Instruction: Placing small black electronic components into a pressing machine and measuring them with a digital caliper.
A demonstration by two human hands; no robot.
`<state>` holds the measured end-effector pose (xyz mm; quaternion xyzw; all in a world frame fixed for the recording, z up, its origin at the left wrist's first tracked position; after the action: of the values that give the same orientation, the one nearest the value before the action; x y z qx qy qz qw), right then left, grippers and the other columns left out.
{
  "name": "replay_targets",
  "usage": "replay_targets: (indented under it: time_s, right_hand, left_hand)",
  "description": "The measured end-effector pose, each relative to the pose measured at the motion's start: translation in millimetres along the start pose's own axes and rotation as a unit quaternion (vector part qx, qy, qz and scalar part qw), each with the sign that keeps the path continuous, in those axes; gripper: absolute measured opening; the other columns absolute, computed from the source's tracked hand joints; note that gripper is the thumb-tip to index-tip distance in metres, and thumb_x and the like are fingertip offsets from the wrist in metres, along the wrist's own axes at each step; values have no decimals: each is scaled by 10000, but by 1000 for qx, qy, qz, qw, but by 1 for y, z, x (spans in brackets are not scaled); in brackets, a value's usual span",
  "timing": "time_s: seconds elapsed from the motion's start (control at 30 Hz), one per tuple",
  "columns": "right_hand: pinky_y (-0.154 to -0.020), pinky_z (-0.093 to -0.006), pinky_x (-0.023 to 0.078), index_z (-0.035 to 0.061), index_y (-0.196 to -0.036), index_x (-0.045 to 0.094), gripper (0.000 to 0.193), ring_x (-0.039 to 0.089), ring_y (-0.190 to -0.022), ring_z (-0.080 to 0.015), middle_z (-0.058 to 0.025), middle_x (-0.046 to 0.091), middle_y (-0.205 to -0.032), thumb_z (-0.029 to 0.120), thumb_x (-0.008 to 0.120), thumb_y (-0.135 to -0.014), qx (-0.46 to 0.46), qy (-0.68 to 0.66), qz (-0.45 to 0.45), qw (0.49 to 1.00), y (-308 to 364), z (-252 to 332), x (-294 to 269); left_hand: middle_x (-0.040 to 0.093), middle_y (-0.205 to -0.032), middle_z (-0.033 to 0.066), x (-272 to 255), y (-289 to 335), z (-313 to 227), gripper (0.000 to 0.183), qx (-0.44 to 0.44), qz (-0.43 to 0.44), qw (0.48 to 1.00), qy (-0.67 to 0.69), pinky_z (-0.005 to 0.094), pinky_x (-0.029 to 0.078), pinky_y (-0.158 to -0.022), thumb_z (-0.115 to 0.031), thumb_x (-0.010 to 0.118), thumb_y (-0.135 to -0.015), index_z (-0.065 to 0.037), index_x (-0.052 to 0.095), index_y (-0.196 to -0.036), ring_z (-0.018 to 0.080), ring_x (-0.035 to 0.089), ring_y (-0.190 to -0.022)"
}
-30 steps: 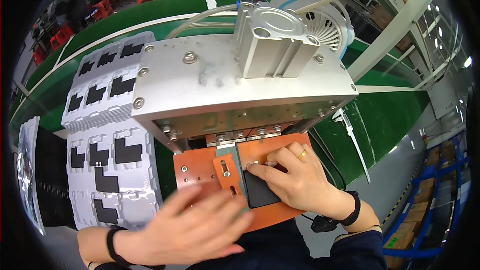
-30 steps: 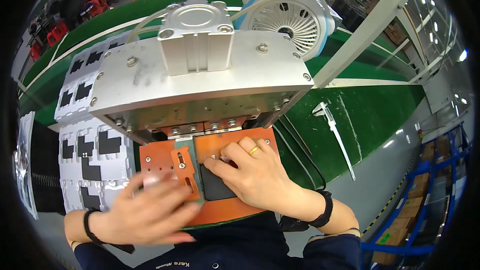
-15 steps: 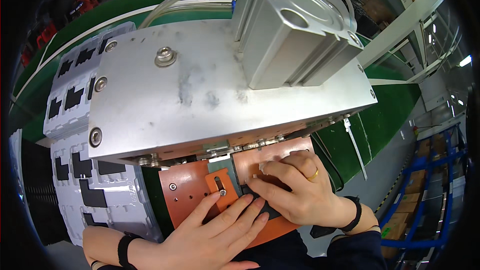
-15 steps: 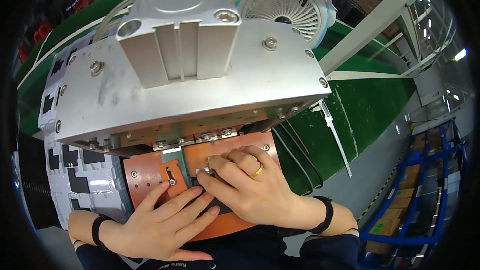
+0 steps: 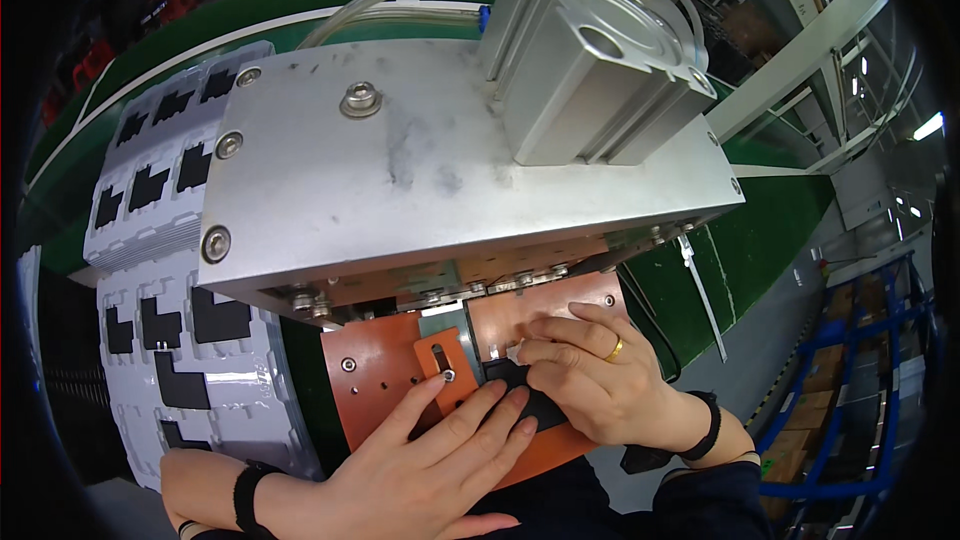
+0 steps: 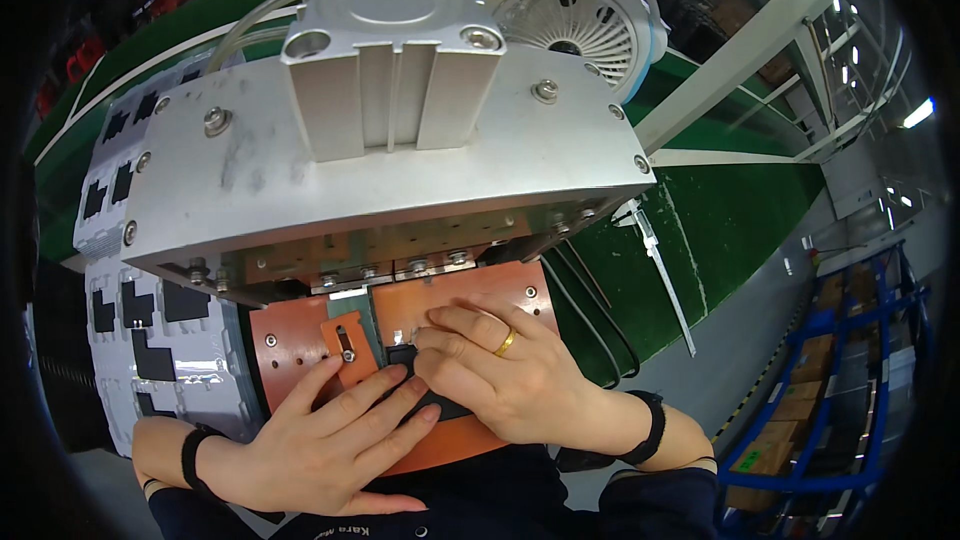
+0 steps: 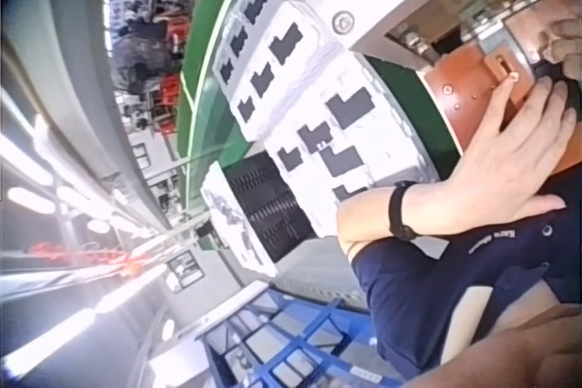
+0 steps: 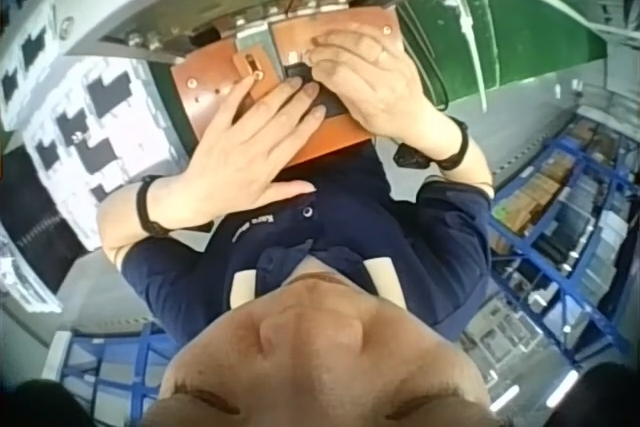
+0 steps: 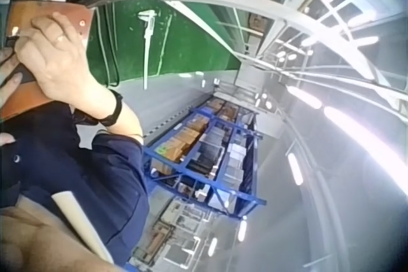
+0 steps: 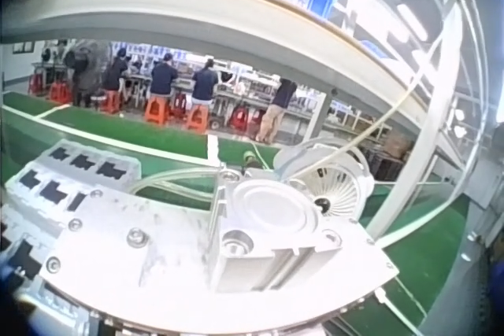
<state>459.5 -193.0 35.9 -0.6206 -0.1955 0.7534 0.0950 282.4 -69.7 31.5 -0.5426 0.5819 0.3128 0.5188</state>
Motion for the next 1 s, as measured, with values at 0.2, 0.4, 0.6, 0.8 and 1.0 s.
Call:
replay_targets:
  time_s: [0.2, 0.4, 0.6, 0.8, 1.0]
  right_hand:
    - [-822, -361, 480, 67, -1018, 646, 293, 560, -1052, -241, -50, 623, -1141, 88, 663, -726, 61, 24, -40, 997, 0, -5, 7]
    - [-805, -335, 452, 111, -952, 686, 269, 516, -964, -233, -35, 595, -1051, 59, 702, -689, 33, 48, -41, 997, 4, -3, 6]
    - [-803, -326, 449, 137, -977, 710, 326, 497, -986, -240, -54, 575, -1070, 47, 719, -664, 80, 60, -29, 995, -3, -2, 6]
    - [-799, -335, 441, 164, -1081, 690, 348, 496, -986, -239, -57, 558, -1152, 71, 660, -747, 74, 4, 6, 997, 4, -5, 8]
    - [-810, -339, 445, 170, -1137, 665, 379, 499, -1004, -238, -61, 569, -1169, 92, 625, -769, 62, -10, 22, 998, 2, -4, 6]
  left_hand:
    - [565, -1307, 111, -1, -2, 0, 709, -2, 2, 1000, 10, 517, 338, -1018, -660, 542, -837, -83, 587, -1247, 234, 547, -1190]
    - [568, -1305, 113, -2, -2, 0, 706, -2, 3, 1000, 8, 515, 340, -1016, -658, 545, -836, -82, 590, -1242, 233, 546, -1194]
    - [571, -1301, 113, -1, -2, -1, 701, 1, 1, 1000, 0, 514, 337, -1021, -660, 543, -837, -80, 599, -1227, 234, 547, -1194]
    - [565, -1309, 117, 0, 0, 0, 706, -6, 3, 1000, 8, 518, 324, -1032, -662, 551, -831, -80, 599, -1228, 234, 545, -1196]
    - [562, -1310, 111, -2, -1, -2, 719, 0, 3, 1000, -3, 509, 294, -1051, -665, 565, -819, -82, 597, -1239, 240, 534, -1196]
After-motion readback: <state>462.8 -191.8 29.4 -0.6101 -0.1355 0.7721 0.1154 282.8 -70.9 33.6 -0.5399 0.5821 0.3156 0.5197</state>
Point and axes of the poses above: each hand's wrist, its own y-axis away from the middle knuckle, its own x-axis out of the palm, z = x × y, the point moved 1 cm from there along -y, towards the middle knuckle
